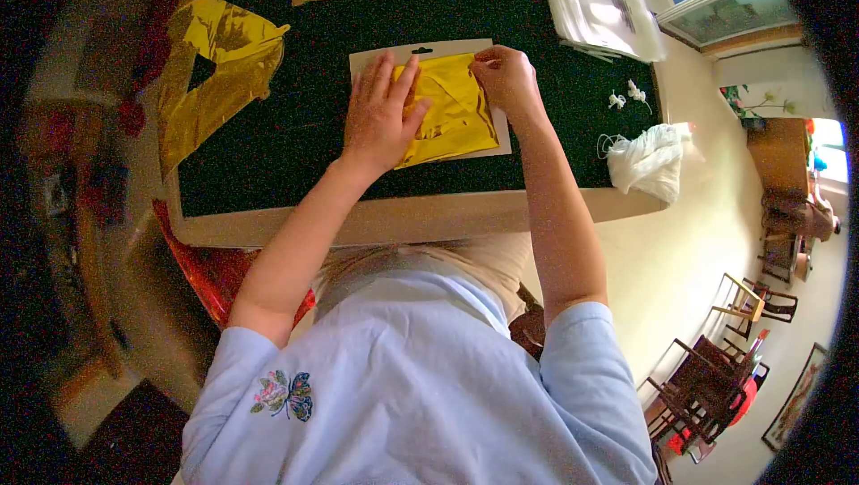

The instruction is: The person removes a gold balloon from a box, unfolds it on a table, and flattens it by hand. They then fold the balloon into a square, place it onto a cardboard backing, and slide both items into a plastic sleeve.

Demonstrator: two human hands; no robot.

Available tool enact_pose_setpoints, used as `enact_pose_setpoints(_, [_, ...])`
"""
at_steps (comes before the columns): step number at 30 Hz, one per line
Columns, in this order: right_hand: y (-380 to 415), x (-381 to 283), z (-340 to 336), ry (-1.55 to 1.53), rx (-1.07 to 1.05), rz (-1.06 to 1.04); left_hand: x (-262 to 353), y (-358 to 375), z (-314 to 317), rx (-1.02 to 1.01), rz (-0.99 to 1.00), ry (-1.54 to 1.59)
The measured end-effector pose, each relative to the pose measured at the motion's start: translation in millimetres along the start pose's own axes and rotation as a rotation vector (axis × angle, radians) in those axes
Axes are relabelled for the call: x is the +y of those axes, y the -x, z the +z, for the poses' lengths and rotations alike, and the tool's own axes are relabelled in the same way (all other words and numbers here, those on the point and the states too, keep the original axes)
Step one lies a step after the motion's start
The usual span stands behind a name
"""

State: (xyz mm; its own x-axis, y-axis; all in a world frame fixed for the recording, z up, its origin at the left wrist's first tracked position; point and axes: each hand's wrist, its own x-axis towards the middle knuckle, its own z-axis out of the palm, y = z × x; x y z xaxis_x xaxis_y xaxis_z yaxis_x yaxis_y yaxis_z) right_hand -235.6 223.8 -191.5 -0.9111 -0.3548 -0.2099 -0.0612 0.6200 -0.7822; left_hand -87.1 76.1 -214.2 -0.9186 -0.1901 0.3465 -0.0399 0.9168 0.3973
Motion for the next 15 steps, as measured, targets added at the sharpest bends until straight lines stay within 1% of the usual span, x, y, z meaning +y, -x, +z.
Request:
enact_pose_setpoints(3, [18,-20,-6,0.207,0.060,-0.061,1,-1,1,-0.029,0.020,-0.088])
enact_pose_setpoints(6, [36,-18,2,0.319,0.272,-0.512,1,-4,0,-0.057,0.032,-0.107])
enact_pose_setpoints(7, [39,-13,6,0.305,0.181,-0.676,1,-6,0,-0.065,0.035,-0.106])
enact_pose_setpoints(8, [40,-12,11,0.360,0.142,-0.798,-1,-8,1,-0.057,0.050,-0.108])
enact_pose_setpoints(10, [40,-1,26,0.465,0.163,-0.820,-4,-12,2,-0.042,0.084,-0.111])
enact_pose_setpoints(13, [40,7,33,0.452,0.210,-0.808,-13,-15,-1,0.033,0.041,0.049])
enact_pose_setpoints(15, [39,6,34,0.456,0.217,-0.790,-24,-9,-8,0.049,-0.002,0.099])
